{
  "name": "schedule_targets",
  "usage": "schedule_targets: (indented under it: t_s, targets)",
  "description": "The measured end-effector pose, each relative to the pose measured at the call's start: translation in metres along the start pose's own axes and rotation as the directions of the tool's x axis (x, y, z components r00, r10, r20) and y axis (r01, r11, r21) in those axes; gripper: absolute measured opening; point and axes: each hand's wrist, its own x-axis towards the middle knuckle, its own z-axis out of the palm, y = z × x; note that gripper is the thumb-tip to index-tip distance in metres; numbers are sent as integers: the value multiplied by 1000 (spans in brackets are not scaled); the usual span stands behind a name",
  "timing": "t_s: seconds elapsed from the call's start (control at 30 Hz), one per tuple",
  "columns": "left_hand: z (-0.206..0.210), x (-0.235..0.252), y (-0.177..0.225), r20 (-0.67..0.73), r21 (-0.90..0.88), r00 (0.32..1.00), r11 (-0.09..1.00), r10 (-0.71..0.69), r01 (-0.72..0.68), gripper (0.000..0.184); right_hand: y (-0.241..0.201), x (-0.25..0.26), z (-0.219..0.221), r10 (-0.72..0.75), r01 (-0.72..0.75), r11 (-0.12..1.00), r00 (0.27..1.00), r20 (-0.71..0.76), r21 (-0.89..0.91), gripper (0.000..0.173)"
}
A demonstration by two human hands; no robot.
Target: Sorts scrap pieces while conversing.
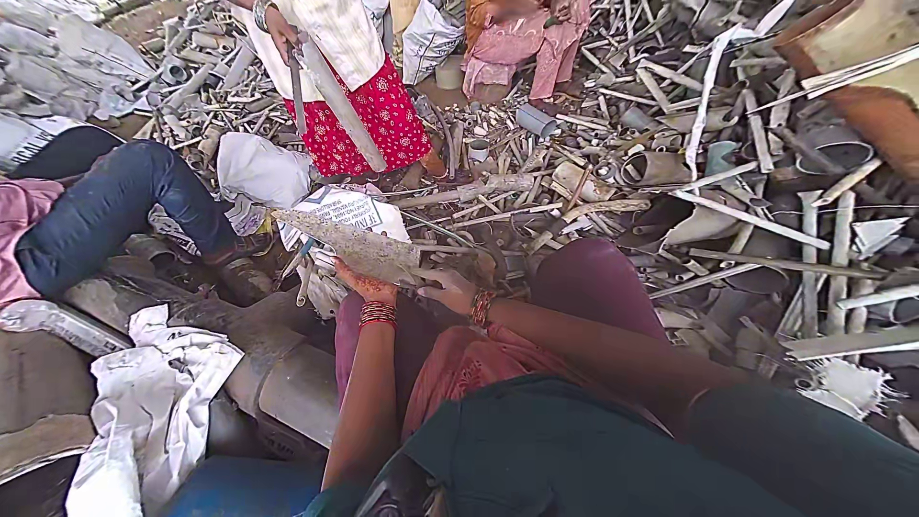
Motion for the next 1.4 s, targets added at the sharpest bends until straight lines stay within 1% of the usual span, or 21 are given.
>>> schedule_targets:
  t_s: [0.1,0.17,0.23,0.33,0.4,0.5,0.57,0.67,0.73,0.83,0.9,1.03,1.1,1.17,1.23,1.4]
  targets:
    - [1,-1,2,-22,-5,1000,1000,4,-4,72,4,4,-3,-11,11,998,1000,0,-60,49]
    - [1,-2,1,-27,4,1000,1000,-10,10,71,11,9,-12,29,-32,994,999,-25,-100,49]
    - [1,-4,-2,-7,6,1000,1000,-21,21,70,12,8,-14,51,-53,994,998,-30,-98,49]
    - [-1,-2,-1,-5,17,1000,1000,3,-3,72,7,3,-4,0,1,999,1000,31,-37,50]
    - [0,-1,0,-18,16,1000,1000,17,-17,72,6,4,-5,-21,23,998,999,46,-50,50]
    - [1,-5,-1,-6,16,1000,1000,14,-14,68,17,12,-15,23,-22,992,1000,4,-122,48]
    - [1,-5,-3,0,0,1000,1000,-10,10,69,20,12,-18,36,-38,991,999,-18,-126,47]
    - [2,-2,-1,-12,1,1000,1000,8,-8,71,8,2,-5,-42,43,997,999,19,-65,48]
    - [1,0,0,-19,-10,1000,1000,17,-17,71,5,2,-5,-61,63,995,998,26,-81,49]
    - [0,-1,-1,-7,-6,1000,1000,8,-8,71,13,9,-15,4,-5,990,1000,-5,-143,48]
    - [-1,-2,-1,16,-2,1000,1000,-6,6,72,15,9,-16,36,-37,990,999,-15,-137,48]
    - [2,-1,2,-4,-3,1000,1000,22,-22,73,1,-1,-2,-40,41,997,999,21,-67,50]
    - [4,-1,4,-19,-8,999,1000,28,-28,71,3,3,-7,-83,85,988,996,18,-132,49]
    - [6,-2,4,-15,-11,1000,1000,26,-26,70,13,10,-15,-70,68,975,998,-2,-211,50]
    - [8,-5,4,-15,15,1000,1000,20,-20,69,17,12,-19,-42,35,972,999,-23,-232,51]
    - [6,-2,4,-29,38,999,998,41,-39,71,-3,-1,0,-106,104,981,994,-3,-161,51]
